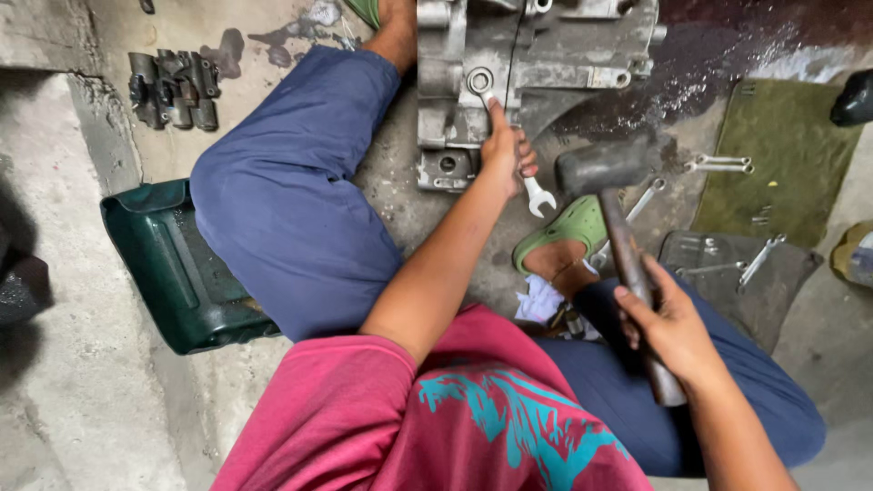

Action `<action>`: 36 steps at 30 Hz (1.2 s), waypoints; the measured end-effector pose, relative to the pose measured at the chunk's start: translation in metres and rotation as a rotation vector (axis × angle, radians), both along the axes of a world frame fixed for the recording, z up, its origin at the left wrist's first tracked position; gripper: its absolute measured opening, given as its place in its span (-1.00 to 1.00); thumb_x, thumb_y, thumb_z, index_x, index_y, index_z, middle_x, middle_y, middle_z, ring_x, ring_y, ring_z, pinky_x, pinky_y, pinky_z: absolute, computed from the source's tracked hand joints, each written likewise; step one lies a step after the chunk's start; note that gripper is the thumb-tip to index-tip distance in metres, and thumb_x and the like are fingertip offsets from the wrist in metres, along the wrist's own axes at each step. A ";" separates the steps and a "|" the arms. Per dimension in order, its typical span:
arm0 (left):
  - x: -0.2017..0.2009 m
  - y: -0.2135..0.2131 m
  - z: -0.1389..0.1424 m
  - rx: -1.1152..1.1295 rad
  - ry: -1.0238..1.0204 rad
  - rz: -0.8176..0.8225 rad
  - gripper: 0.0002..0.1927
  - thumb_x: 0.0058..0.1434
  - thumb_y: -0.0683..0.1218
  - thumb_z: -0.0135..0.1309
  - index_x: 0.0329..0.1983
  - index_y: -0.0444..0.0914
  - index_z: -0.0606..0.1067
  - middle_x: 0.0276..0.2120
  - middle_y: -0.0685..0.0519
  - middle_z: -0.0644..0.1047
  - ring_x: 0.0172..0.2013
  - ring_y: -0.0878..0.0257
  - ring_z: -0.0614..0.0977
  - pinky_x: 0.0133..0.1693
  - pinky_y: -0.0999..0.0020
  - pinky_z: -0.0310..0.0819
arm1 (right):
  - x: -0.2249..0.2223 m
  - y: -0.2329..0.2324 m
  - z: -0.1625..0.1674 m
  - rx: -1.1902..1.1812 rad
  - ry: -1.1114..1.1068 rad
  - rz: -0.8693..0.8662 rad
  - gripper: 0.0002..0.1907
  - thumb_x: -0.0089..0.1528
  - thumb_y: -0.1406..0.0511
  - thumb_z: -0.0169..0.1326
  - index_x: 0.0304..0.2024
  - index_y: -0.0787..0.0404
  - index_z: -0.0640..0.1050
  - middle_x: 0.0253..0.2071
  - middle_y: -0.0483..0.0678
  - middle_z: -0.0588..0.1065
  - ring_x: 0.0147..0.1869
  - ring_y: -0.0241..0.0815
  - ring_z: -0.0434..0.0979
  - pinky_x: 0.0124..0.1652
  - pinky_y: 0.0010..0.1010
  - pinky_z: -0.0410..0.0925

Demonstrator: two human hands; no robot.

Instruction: The person uses a wrench and a rubber mallet to loosen and remove bolts from a metal engine part. They repeatedly strike the wrench with the mallet to loosen the bolts, then remove them by hand.

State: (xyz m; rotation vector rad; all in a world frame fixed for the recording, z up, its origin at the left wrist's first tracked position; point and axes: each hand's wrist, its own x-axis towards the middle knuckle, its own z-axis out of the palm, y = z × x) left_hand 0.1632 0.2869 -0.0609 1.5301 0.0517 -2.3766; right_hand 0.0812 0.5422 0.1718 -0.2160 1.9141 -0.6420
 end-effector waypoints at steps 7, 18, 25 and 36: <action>-0.021 0.000 0.010 0.051 -0.089 0.093 -0.16 0.08 0.69 -0.38 -0.59 -0.16 0.19 -0.74 0.11 0.15 -0.78 0.23 0.16 -0.70 0.24 0.04 | -0.008 0.002 -0.001 -0.003 0.019 -0.005 -0.18 0.26 0.31 0.10 0.57 0.04 0.17 -0.49 -0.15 0.35 -0.56 -0.32 0.30 -0.56 -0.41 0.24; 0.003 -0.012 0.006 -0.020 -0.106 -0.086 -0.14 0.10 0.67 -0.38 -0.44 -0.21 0.29 -0.72 0.13 0.16 -0.75 0.24 0.17 -0.62 0.13 0.21 | -0.041 -0.004 0.021 -0.002 0.161 0.042 -0.19 0.28 0.31 0.10 0.58 0.02 0.19 -0.49 -0.12 0.38 -0.55 -0.29 0.32 -0.53 -0.41 0.24; 0.005 -0.020 0.018 0.016 0.022 -0.098 -0.17 0.10 0.69 -0.42 -0.59 -0.14 0.18 -0.75 0.15 0.09 -0.75 0.23 0.13 -0.58 0.13 0.23 | -0.025 -0.025 0.023 -0.076 0.269 0.205 -0.19 0.28 0.26 0.14 0.57 0.07 0.21 -0.49 -0.06 0.39 -0.51 -0.30 0.34 -0.47 -0.40 0.28; 0.013 -0.004 0.009 -0.048 0.276 0.063 -0.39 0.32 0.47 -0.23 -0.50 -0.10 0.23 -0.70 0.20 0.12 -0.72 0.31 0.13 -0.60 0.29 0.07 | -0.010 -0.132 -0.038 -0.486 0.868 0.892 -0.24 0.29 0.34 0.18 0.53 0.14 0.26 -0.16 0.25 0.54 -0.17 0.31 0.55 -0.16 -0.04 0.41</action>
